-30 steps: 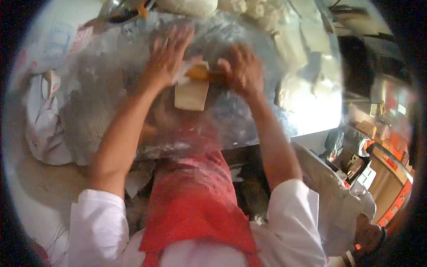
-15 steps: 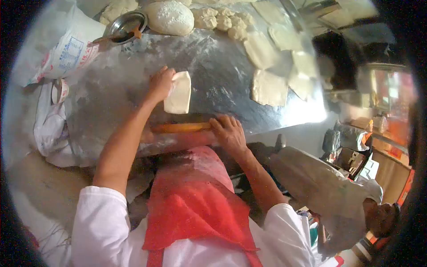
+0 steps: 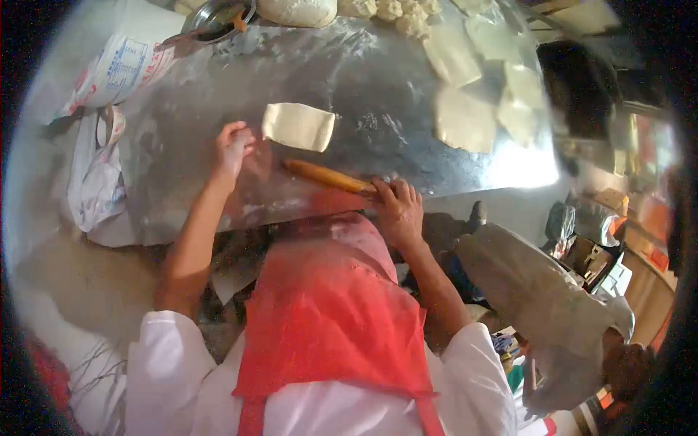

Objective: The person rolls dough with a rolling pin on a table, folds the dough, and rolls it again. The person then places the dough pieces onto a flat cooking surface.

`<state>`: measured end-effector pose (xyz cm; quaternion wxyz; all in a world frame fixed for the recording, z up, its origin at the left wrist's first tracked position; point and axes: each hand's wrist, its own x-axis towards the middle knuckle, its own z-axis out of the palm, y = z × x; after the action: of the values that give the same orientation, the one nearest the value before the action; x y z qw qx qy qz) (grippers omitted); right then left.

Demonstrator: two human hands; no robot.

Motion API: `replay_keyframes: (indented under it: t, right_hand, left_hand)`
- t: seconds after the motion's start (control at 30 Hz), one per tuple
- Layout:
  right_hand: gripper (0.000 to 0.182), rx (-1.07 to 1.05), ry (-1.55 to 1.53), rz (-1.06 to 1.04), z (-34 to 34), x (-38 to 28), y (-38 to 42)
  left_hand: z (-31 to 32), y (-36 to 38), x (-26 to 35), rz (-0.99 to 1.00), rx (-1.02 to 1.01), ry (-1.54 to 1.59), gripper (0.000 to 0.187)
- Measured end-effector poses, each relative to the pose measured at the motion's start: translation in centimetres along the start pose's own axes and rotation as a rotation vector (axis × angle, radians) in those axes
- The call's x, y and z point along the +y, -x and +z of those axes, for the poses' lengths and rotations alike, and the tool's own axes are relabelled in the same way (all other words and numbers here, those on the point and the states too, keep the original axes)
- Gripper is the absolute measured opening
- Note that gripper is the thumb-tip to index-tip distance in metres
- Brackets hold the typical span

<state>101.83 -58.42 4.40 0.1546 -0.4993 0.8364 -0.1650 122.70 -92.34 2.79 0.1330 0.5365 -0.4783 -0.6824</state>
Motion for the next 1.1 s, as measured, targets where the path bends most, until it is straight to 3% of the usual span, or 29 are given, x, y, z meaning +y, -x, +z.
replay_keyframes:
  t: [0.07,0.1,0.23,0.3,0.37,0.47,0.57,0.67,0.73,0.83,0.93,1.1]
  right_hand:
    - [0.053,-0.051,0.013,0.044,-1.5,-1.7,-1.1]
    - [0.053,-0.081,0.026,0.002,-2.5,-2.6,-2.1]
    - [0.061,0.023,0.063,-0.176,1.0,-1.9,-13.1]
    - [0.065,0.022,0.104,-0.158,3.8,-1.4,-16.9]
    - [0.072,0.149,0.196,-0.162,3.8,-2.3,-18.2]
    - [0.082,0.140,0.139,-0.147,5.4,-4.3,-10.4]
    - [0.082,0.125,0.174,-0.183,5.3,-3.5,-11.9]
    - [0.076,0.125,0.212,-0.149,2.6,-2.0,-21.3]
    - [0.073,0.075,0.043,0.036,1.4,-2.5,-22.7]
    - [0.084,0.091,0.295,-0.103,5.6,-3.1,-13.1]
    - [0.089,0.056,0.190,-0.105,5.1,-6.1,-8.5]
    - [0.074,0.251,0.081,-0.136,3.7,-0.2,-24.3]
  left_hand:
    - [-1.7,-0.5,-1.0,0.469,0.142,-0.434,0.038]
    - [-1.2,-0.3,-0.1,0.456,0.144,-0.432,0.038]
    - [4.8,-4.0,4.0,0.960,0.237,-1.196,0.055]
    - [6.0,-8.1,3.5,0.916,0.193,-1.373,0.072]
    - [4.5,-8.1,2.5,0.951,0.099,-1.357,0.075]
    - [2.4,-4.0,0.2,0.962,-0.063,-1.322,0.089]
    - [2.6,-5.5,0.1,0.982,-0.063,-1.276,0.085]
    - [5.8,-12.8,4.5,1.057,0.006,-1.231,0.079]
    - [6.6,-13.5,5.8,1.146,-0.007,-1.265,0.073]
    - [3.6,-5.4,1.8,0.980,-0.134,-1.274,0.084]
    - [1.6,-2.2,-0.7,0.948,-0.198,-1.275,0.088]
    - [6.4,-13.9,4.7,1.138,0.052,-1.308,0.088]
